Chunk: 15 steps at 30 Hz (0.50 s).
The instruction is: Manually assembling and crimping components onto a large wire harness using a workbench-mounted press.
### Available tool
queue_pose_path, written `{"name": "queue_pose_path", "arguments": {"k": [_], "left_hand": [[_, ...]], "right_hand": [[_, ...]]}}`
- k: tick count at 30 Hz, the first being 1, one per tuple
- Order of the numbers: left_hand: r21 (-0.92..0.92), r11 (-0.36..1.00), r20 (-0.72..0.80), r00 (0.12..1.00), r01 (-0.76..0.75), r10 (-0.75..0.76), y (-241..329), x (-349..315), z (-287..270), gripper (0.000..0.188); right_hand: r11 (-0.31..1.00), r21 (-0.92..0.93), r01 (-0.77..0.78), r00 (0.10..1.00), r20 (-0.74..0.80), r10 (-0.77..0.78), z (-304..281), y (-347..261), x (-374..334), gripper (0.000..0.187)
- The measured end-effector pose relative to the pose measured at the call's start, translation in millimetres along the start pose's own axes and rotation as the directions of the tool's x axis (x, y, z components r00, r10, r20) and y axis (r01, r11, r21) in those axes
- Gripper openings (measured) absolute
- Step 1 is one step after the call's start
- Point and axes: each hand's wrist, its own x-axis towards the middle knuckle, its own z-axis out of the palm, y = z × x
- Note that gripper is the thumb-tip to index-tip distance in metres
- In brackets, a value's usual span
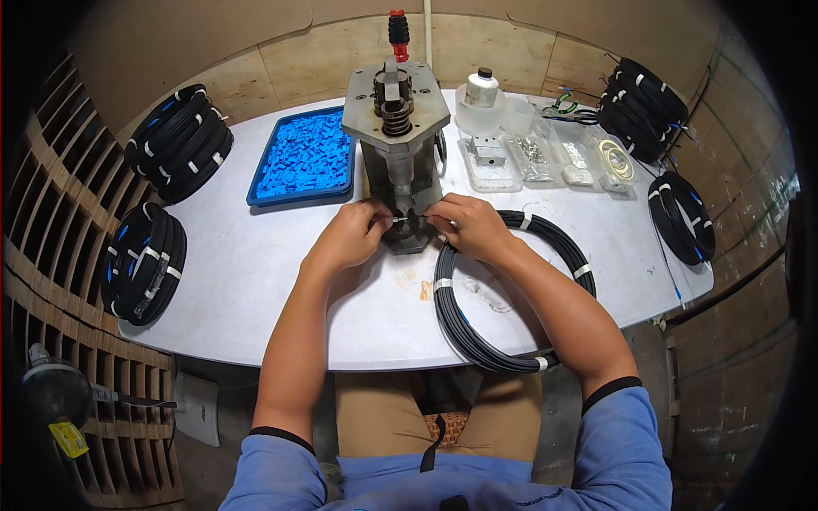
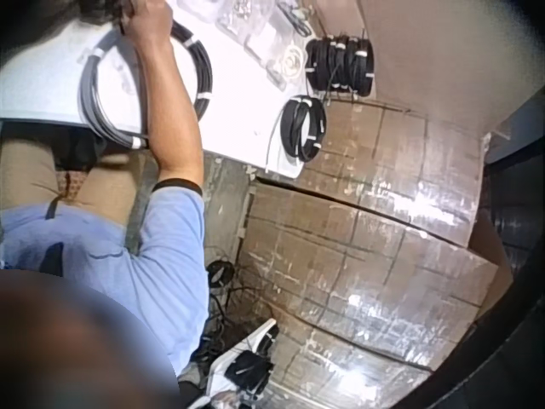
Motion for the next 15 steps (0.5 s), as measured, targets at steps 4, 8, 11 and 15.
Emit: {"name": "queue_pose_path", "arguments": {"k": [4, 8, 11, 15], "left_hand": [[0.01, 1.0, -0.004, 1.0, 0.019, -0.019, 1.6, -0.9, 1.0, 0.019], [0.019, 0.999, -0.002, 1.0, 0.029, -0.028, 1.2, -1.4, 2.2, 0.02], [0.013, 1.0, -0.007, 1.0, 0.028, -0.028, 4.1, -1.4, 2.6, 0.021], [0.002, 0.999, -0.017, 0.999, 0.046, -0.046, 3.0, -2.9, 4.0, 0.021]], "right_hand": [[0.999, 0.012, -0.031, 0.999, 0.028, 0.03, -0.2, -2.5, -0.8, 0.015], [0.998, 0.016, -0.065, 0.998, 0.016, 0.065, 3.4, -4.2, -0.4, 0.018], [0.999, 0.0, -0.051, 0.999, 0.01, 0.051, 3.4, -3.2, -1.9, 0.02], [0.999, 0.006, -0.045, 0.999, 0.008, 0.045, 4.5, -3.1, -1.9, 0.02]]}}
